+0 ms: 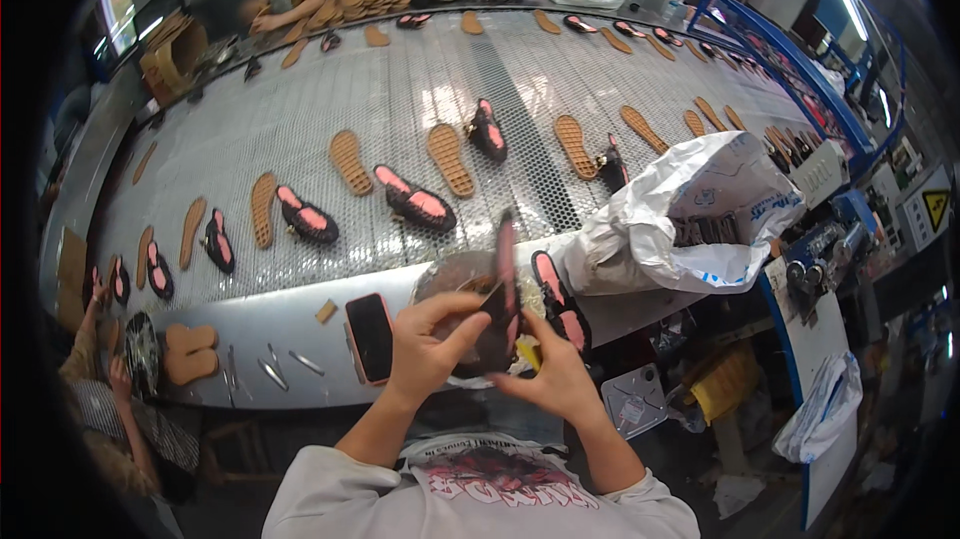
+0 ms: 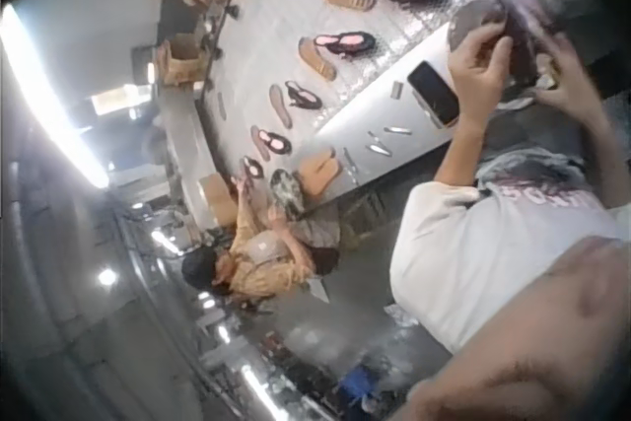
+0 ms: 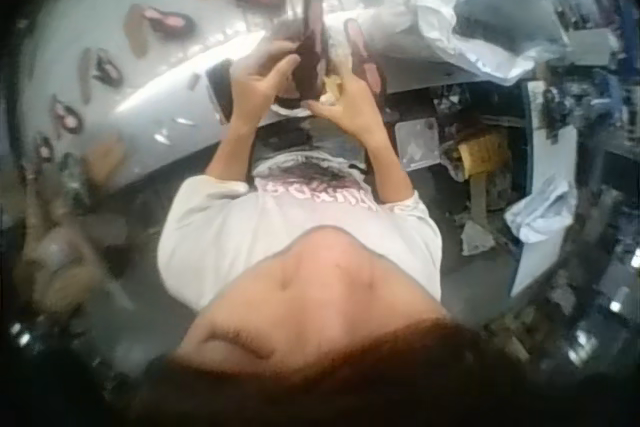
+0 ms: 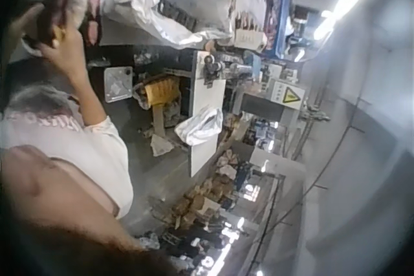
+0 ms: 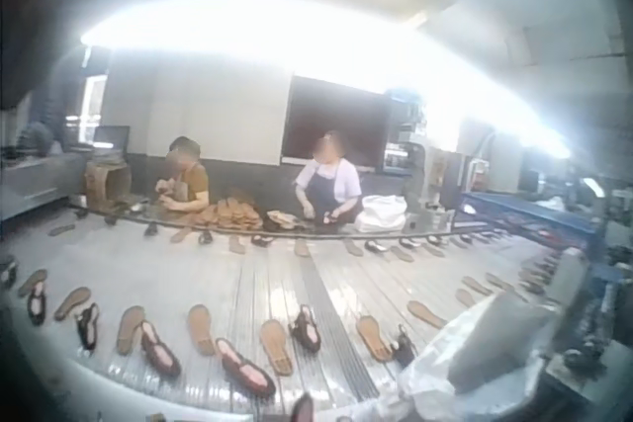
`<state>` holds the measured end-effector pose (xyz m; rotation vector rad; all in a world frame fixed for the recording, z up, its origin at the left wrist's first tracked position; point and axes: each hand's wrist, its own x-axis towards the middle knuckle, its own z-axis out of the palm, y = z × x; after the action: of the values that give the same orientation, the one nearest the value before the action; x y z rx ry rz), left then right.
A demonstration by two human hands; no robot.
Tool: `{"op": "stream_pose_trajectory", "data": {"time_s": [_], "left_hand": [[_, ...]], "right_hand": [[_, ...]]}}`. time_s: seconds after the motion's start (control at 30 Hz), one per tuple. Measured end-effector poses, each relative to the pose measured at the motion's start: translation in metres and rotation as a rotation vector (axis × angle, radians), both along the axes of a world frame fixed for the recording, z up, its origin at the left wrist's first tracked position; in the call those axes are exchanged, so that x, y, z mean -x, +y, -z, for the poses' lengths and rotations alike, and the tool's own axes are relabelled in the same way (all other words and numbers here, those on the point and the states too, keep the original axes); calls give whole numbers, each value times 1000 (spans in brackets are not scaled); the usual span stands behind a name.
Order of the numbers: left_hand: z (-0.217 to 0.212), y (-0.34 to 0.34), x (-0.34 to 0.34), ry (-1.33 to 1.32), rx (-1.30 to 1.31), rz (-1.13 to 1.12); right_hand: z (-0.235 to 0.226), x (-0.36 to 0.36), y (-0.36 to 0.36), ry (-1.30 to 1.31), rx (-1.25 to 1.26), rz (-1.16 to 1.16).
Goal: The recorder is applying glue to the bottom of shoe soles using a scraper and a brush in a manufacturing environment.
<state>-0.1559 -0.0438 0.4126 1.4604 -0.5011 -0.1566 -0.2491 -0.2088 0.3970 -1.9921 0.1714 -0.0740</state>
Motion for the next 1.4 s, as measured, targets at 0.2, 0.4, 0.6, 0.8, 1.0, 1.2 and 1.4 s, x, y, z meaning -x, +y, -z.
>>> {"op": "stream_pose_trajectory", "data": {"time_s": [0.2, 0.4, 0.6, 0.8, 1.0, 1.2, 1.4], "left_hand": [[14, 12, -5, -108, 137, 87], [36, 14, 6, 172, 300, 384], [35, 18, -8, 435, 392, 221], [42, 59, -21, 491, 631, 236], [66, 104, -10, 513, 695, 174], [79, 117, 5, 523, 566, -121], [89, 127, 13, 547, 516, -226]], "right_hand": [[12, -12, 8, -208, -495, 190], [10, -13, 26, -201, -428, 35], [34, -8, 48, 30, -603, -132], [38, 8, -1, -35, -1041, 49], [36, 25, -18, 34, -389, 4], [53, -7, 16, -233, 123, -299], [73, -25, 35, -242, 302, -353]]}}
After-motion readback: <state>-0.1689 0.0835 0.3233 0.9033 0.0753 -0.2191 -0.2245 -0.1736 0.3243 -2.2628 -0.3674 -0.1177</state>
